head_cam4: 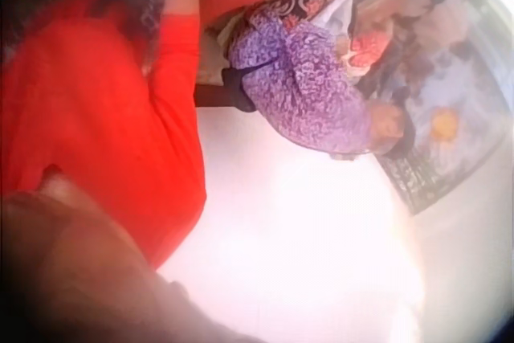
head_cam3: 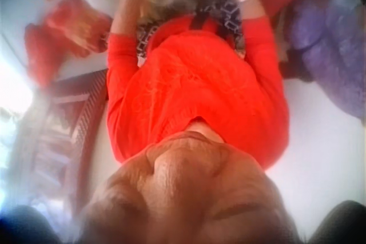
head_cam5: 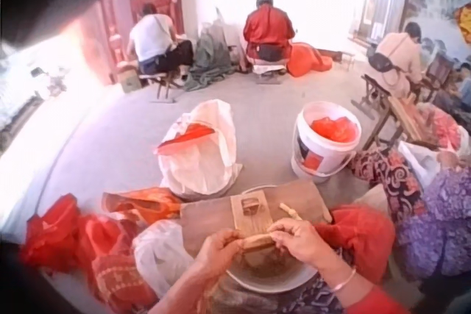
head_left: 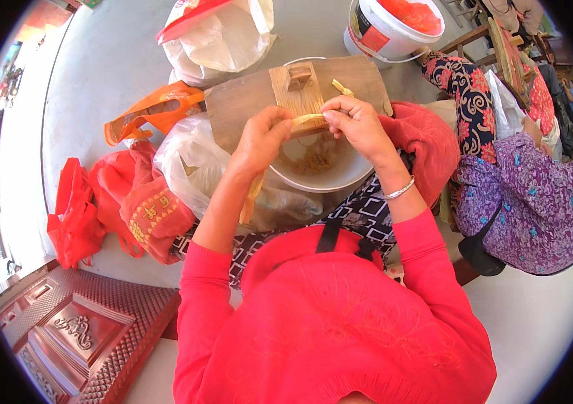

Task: The person shapes strips of dough by hand and flattens them using a small wooden press. They take dough strips from a plastic bag, stretch them, and place them on the press before moving the shaped pieces into a bowl.

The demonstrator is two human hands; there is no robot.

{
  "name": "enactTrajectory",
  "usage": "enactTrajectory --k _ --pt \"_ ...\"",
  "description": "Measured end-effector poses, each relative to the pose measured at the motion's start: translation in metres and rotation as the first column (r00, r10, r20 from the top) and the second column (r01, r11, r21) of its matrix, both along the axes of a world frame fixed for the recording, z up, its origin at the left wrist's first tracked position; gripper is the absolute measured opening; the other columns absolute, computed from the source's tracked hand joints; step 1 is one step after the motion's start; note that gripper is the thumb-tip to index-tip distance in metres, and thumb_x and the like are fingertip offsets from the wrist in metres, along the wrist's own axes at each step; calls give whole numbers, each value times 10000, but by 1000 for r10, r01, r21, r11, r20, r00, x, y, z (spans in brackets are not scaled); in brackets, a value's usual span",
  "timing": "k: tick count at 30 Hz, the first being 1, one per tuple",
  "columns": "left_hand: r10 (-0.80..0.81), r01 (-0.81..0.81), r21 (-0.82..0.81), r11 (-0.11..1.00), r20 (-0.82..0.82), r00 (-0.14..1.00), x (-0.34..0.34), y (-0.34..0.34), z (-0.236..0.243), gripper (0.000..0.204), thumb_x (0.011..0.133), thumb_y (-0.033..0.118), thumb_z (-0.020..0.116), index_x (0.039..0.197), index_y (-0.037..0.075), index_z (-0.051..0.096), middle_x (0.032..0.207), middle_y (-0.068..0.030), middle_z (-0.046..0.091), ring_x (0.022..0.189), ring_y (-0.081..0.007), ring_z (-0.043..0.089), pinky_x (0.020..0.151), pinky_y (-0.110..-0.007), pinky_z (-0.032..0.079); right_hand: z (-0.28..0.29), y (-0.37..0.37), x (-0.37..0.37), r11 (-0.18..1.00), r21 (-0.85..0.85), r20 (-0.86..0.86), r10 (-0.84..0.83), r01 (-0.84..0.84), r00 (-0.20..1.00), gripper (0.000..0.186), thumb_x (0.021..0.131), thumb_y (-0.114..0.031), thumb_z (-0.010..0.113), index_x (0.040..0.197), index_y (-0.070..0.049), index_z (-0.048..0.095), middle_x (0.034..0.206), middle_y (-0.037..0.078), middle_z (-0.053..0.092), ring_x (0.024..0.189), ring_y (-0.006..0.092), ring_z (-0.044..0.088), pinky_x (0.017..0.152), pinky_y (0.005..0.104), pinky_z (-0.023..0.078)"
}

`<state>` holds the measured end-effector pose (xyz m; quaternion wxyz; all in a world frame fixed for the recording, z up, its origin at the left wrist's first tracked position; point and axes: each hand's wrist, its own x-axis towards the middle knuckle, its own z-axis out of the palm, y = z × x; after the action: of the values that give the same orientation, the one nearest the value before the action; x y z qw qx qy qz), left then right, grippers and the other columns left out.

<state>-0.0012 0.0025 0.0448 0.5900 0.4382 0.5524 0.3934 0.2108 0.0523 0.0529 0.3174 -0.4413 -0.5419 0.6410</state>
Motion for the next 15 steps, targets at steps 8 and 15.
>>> enactTrajectory --k 8,15 --pt "103 -77 179 981 -141 985 -3 28 -53 103 891 123 576 936 37 609 740 -38 598 617 -141 536 548 -287 428 -23 10 -23 884 458 377 -101 -90 921 123 862 -83 596 954 -15 642 700 88 596 691 198 594 653 334 476" --pt "243 -91 303 949 -514 823 -2 2 -35 91 837 128 618 880 52 591 803 -209 643 767 -386 631 678 -446 492 1 -11 -22 427 868 428 -384 -254 818 80 823 -131 617 833 -52 611 859 159 611 765 353 585 668 446 471"
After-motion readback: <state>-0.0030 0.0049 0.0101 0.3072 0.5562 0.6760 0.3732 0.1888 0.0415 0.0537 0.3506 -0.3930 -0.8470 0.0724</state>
